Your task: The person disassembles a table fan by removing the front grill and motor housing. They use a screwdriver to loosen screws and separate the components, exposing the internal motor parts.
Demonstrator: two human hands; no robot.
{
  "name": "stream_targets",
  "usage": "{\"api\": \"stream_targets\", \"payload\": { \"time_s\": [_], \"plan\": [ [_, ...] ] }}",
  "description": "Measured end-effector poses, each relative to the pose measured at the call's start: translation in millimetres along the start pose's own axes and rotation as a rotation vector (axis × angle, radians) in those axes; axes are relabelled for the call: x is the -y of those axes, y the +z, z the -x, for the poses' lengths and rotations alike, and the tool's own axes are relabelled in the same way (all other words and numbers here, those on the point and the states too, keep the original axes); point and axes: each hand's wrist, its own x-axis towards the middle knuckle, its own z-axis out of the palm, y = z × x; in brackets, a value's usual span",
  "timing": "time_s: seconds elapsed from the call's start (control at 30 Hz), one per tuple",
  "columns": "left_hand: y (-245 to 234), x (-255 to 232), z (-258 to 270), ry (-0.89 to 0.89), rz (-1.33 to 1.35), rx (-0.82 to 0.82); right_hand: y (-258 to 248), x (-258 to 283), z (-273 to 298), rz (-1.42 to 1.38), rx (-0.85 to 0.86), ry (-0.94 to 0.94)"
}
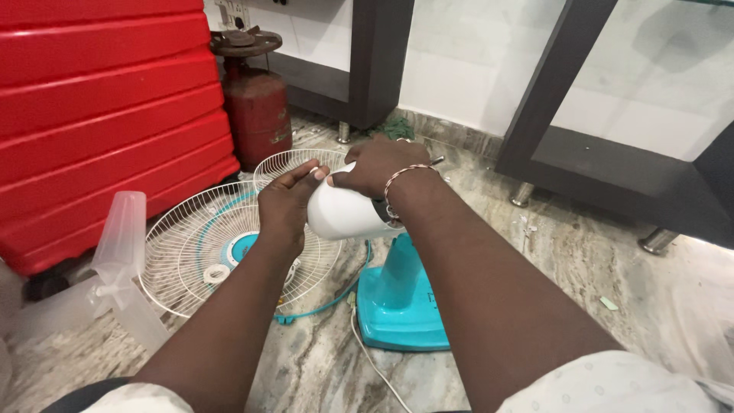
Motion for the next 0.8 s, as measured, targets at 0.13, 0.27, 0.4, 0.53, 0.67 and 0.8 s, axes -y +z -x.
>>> {"api": "stream_targets", "payload": {
  "time_s": [0.13, 0.27, 0.4, 0.53, 0.67, 0.8],
  "plan": [
    [19, 4, 6, 0.093, -0.146, -0.249, 3, 1, -1, -0.017, -0.023, 0.018],
    [30, 3, 5, 0.05, -0.346, -0.335, 4, 1, -2, 0.005, -0.053, 0.012],
    [16, 1, -2, -0.017, -0.084, 0.058, 3, 0, 0, 0.027, -0.062, 0.017],
    [-6, 1, -7, -0.138, 0.093, 0.243, 0, 2, -1, 0.013, -0.014, 0.041],
    [-1, 8, -4, -0.048, 0.092, 0.151, 0, 3, 2, 0.004, -0.025, 0.043],
    [13, 14, 4, -0.009, -0.005, -0.122, -1, 2, 3, 0.022, -0.016, 0.047]
  ]
}}
